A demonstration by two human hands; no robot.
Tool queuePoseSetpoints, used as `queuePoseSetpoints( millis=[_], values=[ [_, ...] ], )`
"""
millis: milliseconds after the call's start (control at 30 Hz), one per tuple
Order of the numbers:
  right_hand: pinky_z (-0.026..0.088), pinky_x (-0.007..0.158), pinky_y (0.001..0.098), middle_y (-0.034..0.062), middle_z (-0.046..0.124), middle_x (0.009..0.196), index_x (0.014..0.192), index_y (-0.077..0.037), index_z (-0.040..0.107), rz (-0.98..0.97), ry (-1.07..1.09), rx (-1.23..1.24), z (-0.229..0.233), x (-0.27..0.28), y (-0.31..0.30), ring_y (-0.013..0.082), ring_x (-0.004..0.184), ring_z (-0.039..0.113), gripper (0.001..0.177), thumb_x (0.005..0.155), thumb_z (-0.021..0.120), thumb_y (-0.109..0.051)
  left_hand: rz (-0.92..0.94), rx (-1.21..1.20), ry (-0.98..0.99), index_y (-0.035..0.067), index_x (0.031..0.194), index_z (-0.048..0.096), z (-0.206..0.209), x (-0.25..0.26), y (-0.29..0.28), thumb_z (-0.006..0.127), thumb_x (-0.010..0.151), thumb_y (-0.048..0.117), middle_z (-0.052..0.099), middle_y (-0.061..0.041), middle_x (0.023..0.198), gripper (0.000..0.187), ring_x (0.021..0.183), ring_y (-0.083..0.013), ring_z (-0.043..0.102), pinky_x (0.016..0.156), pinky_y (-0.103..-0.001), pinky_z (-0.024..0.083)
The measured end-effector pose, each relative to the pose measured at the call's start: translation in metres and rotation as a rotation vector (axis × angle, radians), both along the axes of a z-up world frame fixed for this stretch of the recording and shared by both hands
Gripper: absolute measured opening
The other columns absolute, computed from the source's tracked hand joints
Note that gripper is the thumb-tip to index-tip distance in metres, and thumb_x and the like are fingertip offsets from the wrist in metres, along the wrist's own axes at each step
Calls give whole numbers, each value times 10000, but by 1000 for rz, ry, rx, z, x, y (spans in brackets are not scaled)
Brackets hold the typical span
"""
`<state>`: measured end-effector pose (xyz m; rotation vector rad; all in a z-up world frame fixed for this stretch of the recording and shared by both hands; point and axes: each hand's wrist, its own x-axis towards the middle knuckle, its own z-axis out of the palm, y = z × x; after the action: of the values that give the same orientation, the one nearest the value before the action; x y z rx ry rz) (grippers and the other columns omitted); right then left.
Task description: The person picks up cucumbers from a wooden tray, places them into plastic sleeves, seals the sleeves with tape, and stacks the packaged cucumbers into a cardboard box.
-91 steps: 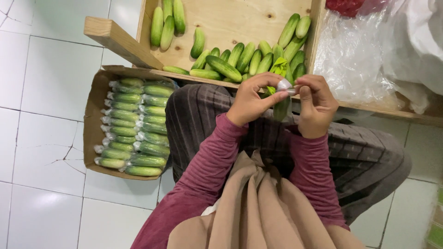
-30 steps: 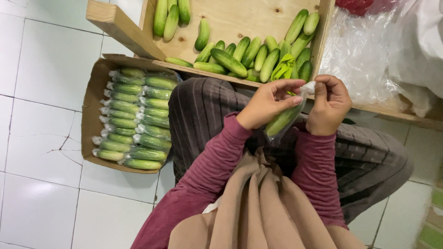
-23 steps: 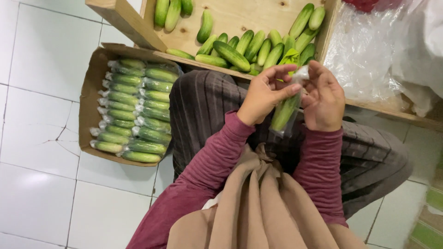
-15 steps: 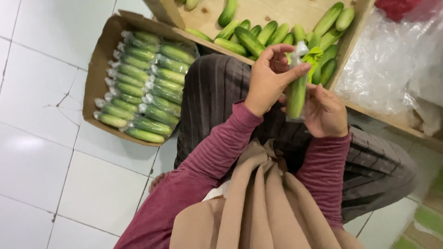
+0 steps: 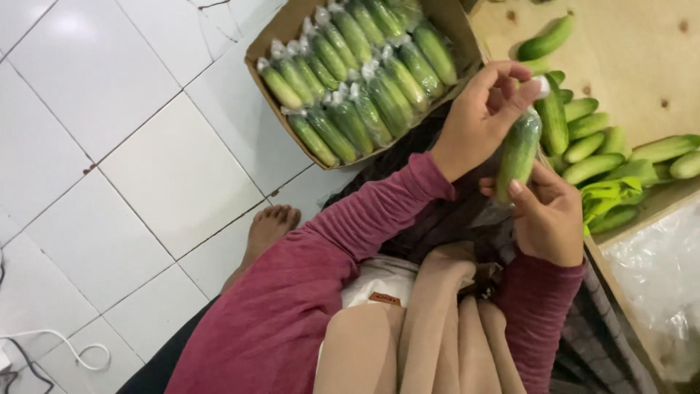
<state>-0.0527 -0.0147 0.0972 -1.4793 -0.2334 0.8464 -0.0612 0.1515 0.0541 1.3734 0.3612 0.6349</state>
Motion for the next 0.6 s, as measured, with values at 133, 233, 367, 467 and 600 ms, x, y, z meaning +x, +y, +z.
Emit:
queuePoseSetpoints(
  millis=[133,233,367,467,600],
  values=[
    [644,852,358,198,694,1022,1396,92,572,110,60,-14,-7,1,66,273,933,725,608,898,722,-222,187,229,83,114,1150,603,-72,-21,69,464,1060,349,660,-68,1060,287,847,-150,647,740,-242,582],
    [651,826,348,178,689,990,1364,102,594,184,40,-62,-23,0,118,259,892,719,446,965,632,-94,273,589,381,107,1025,648,-109,-57,132,553,992,191,696,-80,1004,131,870,-203,656,812,-337,578],
    [530,904,273,30,667,1256,1397,13,597,372,-124,-231,-44,-6,179,95,1087,605,542,936,712,-247,259,915,960,218,1076,742,-158,-112,190,671,885,287,670,-40,1165,215,1137,-284,523,977,-514,358],
    [564,833,303,73,704,1186,1362,6,613,391,-173,-254,-89,-11,214,132,1031,652,542,906,788,-228,268,1013,1009,166,1057,713,-178,-143,204,764,830,234,606,-47,1183,242,1203,-289,447,996,-541,290],
    [585,690,337,49,763,906,1192,-96,765,455,-394,-286,-172,-12,250,147,828,719,399,846,864,-269,316,1091,937,143,1049,663,-193,-165,202,791,834,309,559,-19,1278,301,1293,-265,426,1048,-522,298]
  ],
)
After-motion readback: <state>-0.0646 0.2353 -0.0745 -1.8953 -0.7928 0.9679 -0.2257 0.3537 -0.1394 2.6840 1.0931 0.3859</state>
